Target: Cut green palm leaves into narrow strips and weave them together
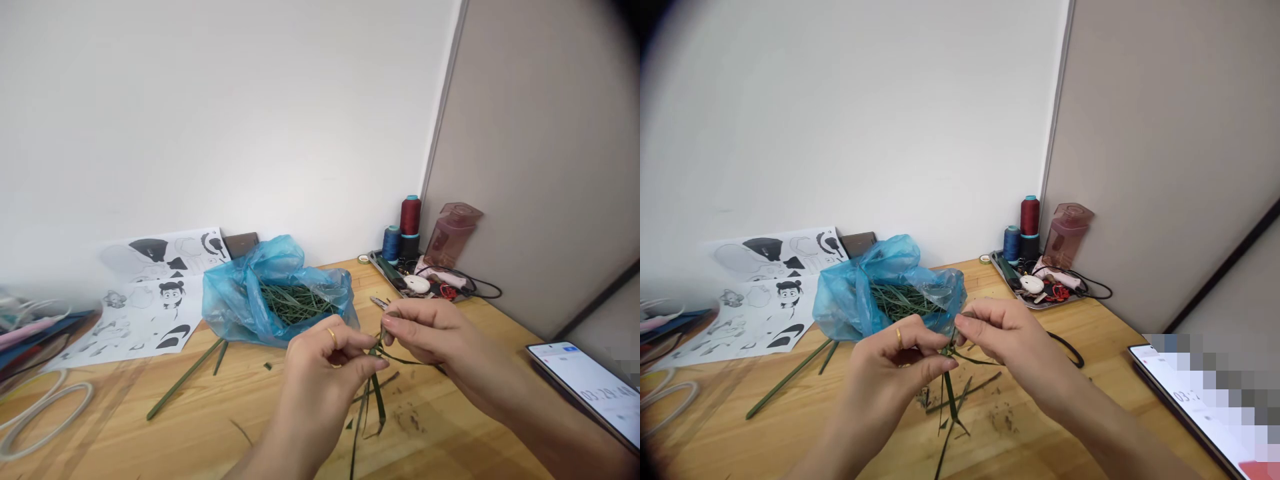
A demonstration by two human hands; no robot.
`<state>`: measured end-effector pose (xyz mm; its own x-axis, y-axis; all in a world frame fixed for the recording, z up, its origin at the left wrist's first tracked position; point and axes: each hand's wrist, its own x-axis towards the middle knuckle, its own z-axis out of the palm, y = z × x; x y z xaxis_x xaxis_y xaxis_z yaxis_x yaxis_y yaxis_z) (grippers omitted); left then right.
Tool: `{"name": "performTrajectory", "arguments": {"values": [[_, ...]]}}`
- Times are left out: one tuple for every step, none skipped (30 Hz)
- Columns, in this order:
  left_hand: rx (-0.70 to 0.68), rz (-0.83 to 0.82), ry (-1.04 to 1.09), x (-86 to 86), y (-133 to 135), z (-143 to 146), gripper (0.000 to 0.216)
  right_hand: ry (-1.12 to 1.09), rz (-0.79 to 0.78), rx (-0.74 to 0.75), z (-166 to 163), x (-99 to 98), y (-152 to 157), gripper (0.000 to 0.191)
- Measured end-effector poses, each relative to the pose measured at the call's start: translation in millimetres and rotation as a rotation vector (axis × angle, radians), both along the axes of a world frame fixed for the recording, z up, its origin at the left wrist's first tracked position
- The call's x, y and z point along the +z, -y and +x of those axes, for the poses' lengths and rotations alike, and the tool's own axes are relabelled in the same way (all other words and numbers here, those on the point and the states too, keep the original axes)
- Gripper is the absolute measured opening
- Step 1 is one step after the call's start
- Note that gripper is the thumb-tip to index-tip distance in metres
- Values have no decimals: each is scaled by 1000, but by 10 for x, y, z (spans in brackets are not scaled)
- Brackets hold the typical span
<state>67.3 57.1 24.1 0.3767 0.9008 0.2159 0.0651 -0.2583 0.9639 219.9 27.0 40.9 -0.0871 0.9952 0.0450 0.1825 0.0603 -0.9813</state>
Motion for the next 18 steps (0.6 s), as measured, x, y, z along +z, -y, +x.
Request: {"name": "performTrajectory", "arguments": {"values": [[-8,-55,21,12,0,5,7,1,8,18,16,1,-2,32],[-21,-110,44,25,0,8,9,5,18,37,31,2,-1,33],[-38,-163,66,37,-2,10,10,9,27,54,42,2,1,34],[-54,-208,88,47,-5,9,12,9,35,69,51,2,3,34],[-67,-248,110,53,-9,6,12,10,39,79,56,1,5,33],[-79,-282,133,55,-14,2,13,8,42,85,59,-1,7,31],[-95,-314,158,55,-19,-4,12,1,43,90,60,-3,8,30],[-112,-342,183,52,-24,-9,12,-9,43,92,60,-6,9,29],[-131,-363,208,47,-29,-15,12,-18,41,93,59,-9,9,28],[-149,-375,229,44,-33,-20,12,-29,35,93,57,-12,9,28],[-169,-376,243,41,-37,-24,11,-44,24,91,56,-15,8,27],[-181,-372,246,41,-41,-28,11,-57,13,91,55,-15,9,27],[-187,-364,241,44,-43,-30,11,-65,4,87,54,-14,9,27],[-189,-359,228,50,-44,-32,12,-67,2,80,52,-9,10,28],[-187,-355,211,58,-43,-31,13,-59,10,68,50,-2,11,28],[-179,-358,191,68,-40,-29,15,-38,26,50,47,8,12,28],[-166,-364,170,79,-35,-26,16,-6,47,29,44,19,15,29],[-147,-368,146,90,-27,-21,18,32,69,6,41,31,18,29]]}}
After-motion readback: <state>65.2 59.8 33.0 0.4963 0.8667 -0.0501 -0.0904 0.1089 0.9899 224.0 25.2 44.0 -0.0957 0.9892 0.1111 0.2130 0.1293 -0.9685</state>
